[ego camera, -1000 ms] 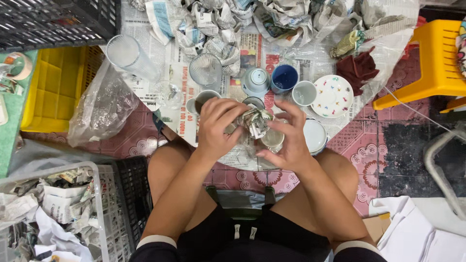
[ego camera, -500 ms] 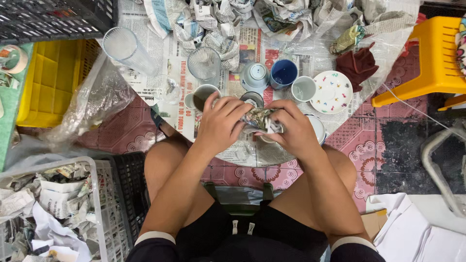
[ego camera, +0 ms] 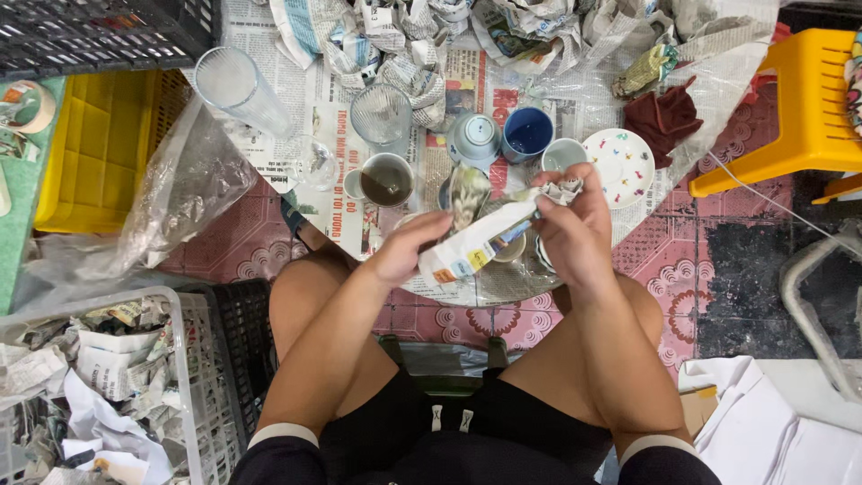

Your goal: The person sits cross-legged and repeatedly folds small pieces of newspaper into compact bundles. They pick up a piece, fold it multiple times, and place the finished bundle into a nearby basket. The process is repeated with several pieces of newspaper.

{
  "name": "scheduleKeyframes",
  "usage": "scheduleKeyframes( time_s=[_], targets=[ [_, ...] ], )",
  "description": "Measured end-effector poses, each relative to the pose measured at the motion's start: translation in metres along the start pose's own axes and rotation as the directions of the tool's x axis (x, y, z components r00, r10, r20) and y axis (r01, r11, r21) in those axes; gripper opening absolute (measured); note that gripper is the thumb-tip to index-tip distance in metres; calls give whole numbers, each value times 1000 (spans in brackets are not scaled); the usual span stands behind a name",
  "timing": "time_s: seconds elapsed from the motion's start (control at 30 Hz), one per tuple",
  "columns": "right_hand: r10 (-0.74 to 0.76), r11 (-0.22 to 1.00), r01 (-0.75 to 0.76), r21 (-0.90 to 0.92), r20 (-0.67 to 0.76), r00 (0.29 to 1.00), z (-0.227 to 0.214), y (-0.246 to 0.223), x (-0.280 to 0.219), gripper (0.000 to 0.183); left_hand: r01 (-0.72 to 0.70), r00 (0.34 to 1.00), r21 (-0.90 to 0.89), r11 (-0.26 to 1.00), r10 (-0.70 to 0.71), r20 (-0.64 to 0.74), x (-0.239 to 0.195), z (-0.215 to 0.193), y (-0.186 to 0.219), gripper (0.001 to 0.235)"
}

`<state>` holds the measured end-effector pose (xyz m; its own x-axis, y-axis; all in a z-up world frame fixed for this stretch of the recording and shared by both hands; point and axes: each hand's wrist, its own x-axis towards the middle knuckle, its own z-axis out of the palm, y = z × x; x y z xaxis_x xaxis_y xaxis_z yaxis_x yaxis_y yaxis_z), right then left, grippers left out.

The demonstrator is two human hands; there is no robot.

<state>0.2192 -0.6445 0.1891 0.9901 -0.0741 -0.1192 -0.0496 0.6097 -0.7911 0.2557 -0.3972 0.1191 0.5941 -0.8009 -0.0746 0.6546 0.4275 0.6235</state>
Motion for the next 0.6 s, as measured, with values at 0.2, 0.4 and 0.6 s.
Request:
scheduleKeyframes(
  time_s=[0.2,0.4,0.6],
  targets=[
    [-27,902,-95,421,275,961,-4,-5,-12,27,-53,993,-159,986,34,-115,11,-4,-33,50],
    [-79,857,-134,498,383,920,-12,-17,-15,18,-38,986,-3,999,37,-165,16,-2,-35,50],
    [-82,972,-6,234,365,927,-17,-28,-12,24,-78,913,295,952,187,-361,21,16,-22,40]
  ],
)
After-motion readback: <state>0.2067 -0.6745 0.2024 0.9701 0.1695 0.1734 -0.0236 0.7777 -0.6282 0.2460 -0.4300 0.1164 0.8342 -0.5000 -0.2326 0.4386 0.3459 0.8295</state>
